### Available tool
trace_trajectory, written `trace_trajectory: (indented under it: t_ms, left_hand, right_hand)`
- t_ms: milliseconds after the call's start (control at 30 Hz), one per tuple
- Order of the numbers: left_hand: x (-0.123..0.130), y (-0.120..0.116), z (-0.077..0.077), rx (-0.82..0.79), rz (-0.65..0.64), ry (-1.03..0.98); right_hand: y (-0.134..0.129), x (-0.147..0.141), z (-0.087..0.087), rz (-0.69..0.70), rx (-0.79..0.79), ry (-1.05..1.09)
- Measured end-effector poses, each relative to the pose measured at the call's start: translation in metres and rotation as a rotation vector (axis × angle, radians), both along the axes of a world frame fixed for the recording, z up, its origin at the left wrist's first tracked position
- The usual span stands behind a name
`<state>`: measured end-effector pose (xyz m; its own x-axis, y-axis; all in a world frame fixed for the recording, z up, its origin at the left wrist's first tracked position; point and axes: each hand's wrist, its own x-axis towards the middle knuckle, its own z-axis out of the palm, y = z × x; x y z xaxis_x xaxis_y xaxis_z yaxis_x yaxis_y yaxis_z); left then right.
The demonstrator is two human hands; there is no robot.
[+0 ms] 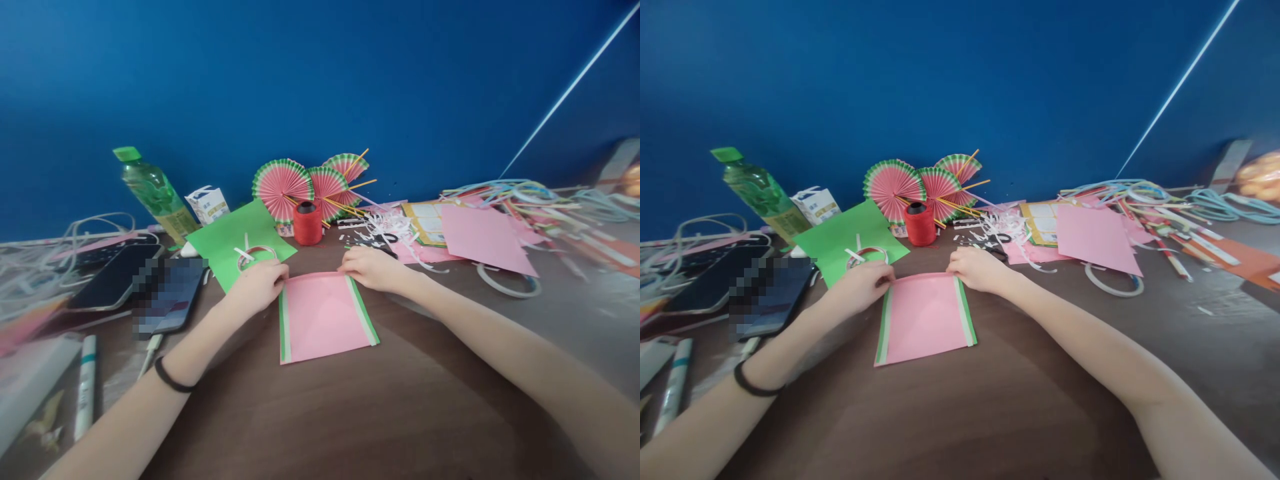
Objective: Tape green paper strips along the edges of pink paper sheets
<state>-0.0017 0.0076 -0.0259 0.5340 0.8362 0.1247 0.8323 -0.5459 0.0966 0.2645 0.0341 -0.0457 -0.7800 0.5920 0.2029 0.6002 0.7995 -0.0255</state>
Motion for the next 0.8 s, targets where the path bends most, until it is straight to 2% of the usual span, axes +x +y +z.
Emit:
trace_trajectory:
  t_ms: [267,600,800]
  left_hand:
    - [0.003,-0.004,0.002,0.041,0.009,0.13]
    - [0.007,-0.005,-0.006,0.139,0.004,0.201]
    - [0.014,-0.013,-0.003,0.228,-0.009,0.326]
  right_hand:
    - [0.0,0.0,-0.003,0.006,0.057,0.017]
    - [-0.006,-0.002,-0.002,-0.006,0.086,0.014]
    - [-0.01,-0.005,-0.001,-0.057,0.091,-0.084]
